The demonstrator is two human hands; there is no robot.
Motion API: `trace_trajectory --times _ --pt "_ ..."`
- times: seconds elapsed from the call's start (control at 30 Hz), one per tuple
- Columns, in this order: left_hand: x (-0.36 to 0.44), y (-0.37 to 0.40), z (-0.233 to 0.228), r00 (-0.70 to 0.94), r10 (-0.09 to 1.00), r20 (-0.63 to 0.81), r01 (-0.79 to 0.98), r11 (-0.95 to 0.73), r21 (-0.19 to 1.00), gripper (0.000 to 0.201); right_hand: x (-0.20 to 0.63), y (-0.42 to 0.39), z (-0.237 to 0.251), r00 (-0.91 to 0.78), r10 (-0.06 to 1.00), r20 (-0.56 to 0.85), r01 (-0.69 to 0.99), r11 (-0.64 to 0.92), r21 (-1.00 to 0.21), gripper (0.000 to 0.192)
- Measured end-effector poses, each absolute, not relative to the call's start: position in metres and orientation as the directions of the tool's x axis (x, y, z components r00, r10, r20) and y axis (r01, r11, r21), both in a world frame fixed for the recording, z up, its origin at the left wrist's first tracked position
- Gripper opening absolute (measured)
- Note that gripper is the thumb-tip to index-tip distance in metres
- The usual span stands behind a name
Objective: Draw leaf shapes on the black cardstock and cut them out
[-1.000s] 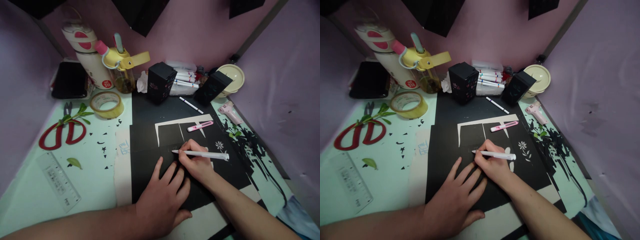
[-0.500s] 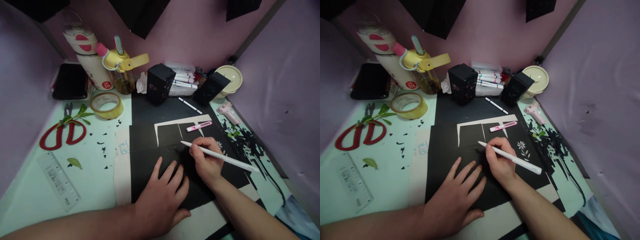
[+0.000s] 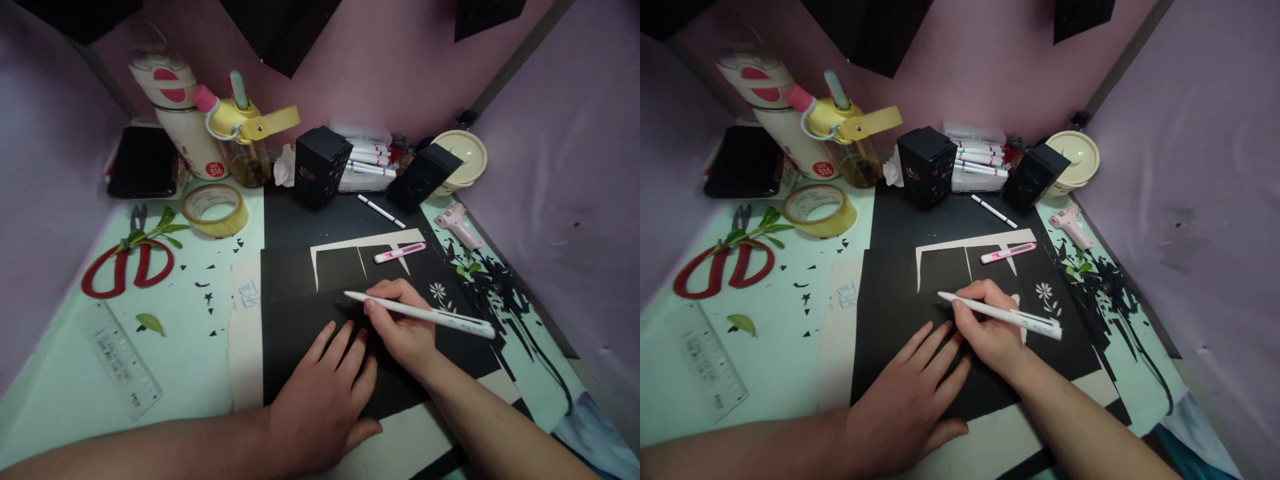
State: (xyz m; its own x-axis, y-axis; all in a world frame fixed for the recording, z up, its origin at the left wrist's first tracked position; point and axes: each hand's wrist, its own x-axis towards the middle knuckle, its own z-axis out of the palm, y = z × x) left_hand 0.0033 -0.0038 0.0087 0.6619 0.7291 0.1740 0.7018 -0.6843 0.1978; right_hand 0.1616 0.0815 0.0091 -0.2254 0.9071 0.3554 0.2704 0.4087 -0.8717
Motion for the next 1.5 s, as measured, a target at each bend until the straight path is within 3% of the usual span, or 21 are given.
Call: trace_trajectory --times 0.27,1.5 --pt "0.005 -0.004 0.008 0.656 0.736 0.166 0.698 -0.676 0.235 0.070 0.148 0.087 0.014 -0.436 0.866 0.246 0.406 0.433 -0.804 0.010" --pt "0.004 -0.006 0.007 0.662 0.732 0.162 0.697 -0.680 0.227 0.070 0.151 0.087 0.010 -0.434 0.873 0.220 0.486 0.433 -0.759 0.012"
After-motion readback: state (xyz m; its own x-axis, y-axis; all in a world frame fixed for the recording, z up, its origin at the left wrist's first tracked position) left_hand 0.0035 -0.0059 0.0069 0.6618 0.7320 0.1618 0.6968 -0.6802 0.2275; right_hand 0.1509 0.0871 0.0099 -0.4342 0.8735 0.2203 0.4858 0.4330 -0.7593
